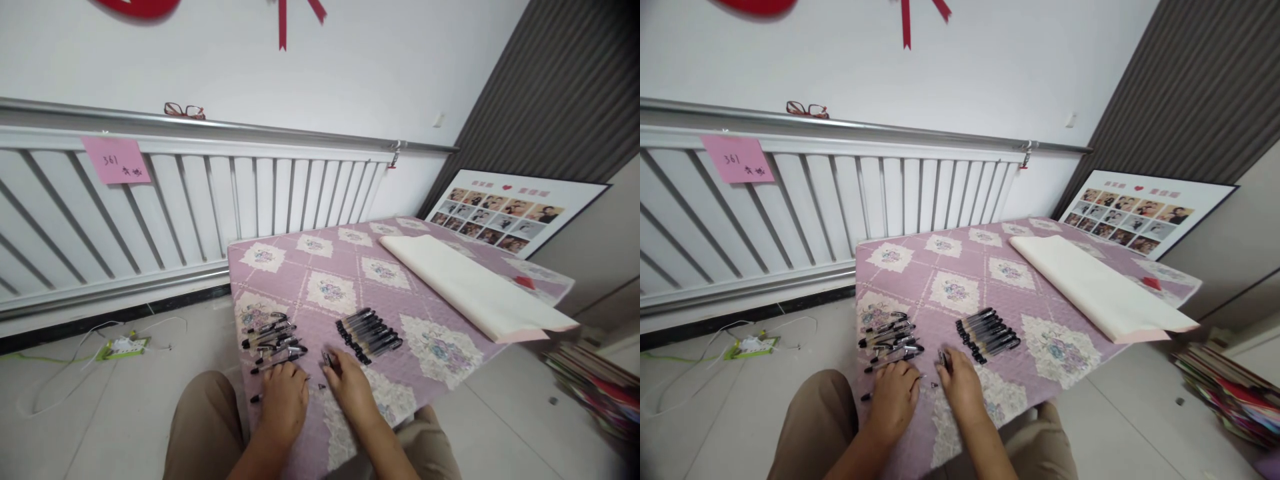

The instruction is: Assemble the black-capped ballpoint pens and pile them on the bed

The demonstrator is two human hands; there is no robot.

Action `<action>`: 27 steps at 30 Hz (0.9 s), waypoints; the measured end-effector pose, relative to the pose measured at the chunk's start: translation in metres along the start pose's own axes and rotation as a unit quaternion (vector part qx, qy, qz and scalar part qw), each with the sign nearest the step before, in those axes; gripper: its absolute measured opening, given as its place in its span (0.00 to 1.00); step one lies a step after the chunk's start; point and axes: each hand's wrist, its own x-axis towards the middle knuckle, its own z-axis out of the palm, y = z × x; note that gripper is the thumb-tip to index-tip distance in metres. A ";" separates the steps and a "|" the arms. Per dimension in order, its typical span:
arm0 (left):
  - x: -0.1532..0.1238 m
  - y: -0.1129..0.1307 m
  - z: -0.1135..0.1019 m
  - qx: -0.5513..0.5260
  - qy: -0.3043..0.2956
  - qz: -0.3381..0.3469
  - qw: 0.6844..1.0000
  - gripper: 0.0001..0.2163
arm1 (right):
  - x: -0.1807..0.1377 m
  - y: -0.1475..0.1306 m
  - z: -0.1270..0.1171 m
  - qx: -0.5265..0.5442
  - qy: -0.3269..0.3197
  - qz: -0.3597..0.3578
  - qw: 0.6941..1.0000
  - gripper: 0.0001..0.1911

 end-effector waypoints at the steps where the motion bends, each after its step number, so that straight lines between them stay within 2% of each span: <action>1: 0.000 0.000 0.000 -0.001 -0.002 0.000 1.000 0.09 | 0.002 -0.001 0.000 -0.010 -0.012 -0.006 1.000 0.17; 4: 0.000 0.000 0.001 -0.002 -0.004 0.000 1.000 0.09 | 0.004 -0.002 -0.002 -0.022 -0.039 -0.025 0.999 0.17; 8: 0.000 0.000 0.002 -0.001 0.001 0.001 1.000 0.08 | -0.005 -0.003 -0.003 -0.015 -0.044 -0.019 0.999 0.15; 14: -0.001 0.000 0.001 0.009 -0.007 0.016 1.000 0.08 | -0.016 -0.015 -0.008 -0.052 -0.073 -0.014 0.996 0.09; 16: -0.001 0.000 0.001 0.013 -0.010 0.022 1.000 0.08 | -0.016 -0.020 -0.011 -0.046 -0.079 -0.019 0.996 0.12; 20: -0.001 0.002 0.002 0.020 -0.008 0.018 1.000 0.08 | -0.016 -0.024 -0.012 -0.042 -0.097 -0.019 0.994 0.25; 22: -0.002 0.002 0.002 0.016 -0.003 0.014 1.000 0.07 | -0.015 -0.025 -0.010 -0.047 -0.111 -0.007 0.993 0.28; 27: -0.011 -0.012 -0.002 -0.006 0.021 -0.014 1.000 0.12 | -0.010 -0.030 -0.011 -0.071 -0.144 0.001 0.987 0.17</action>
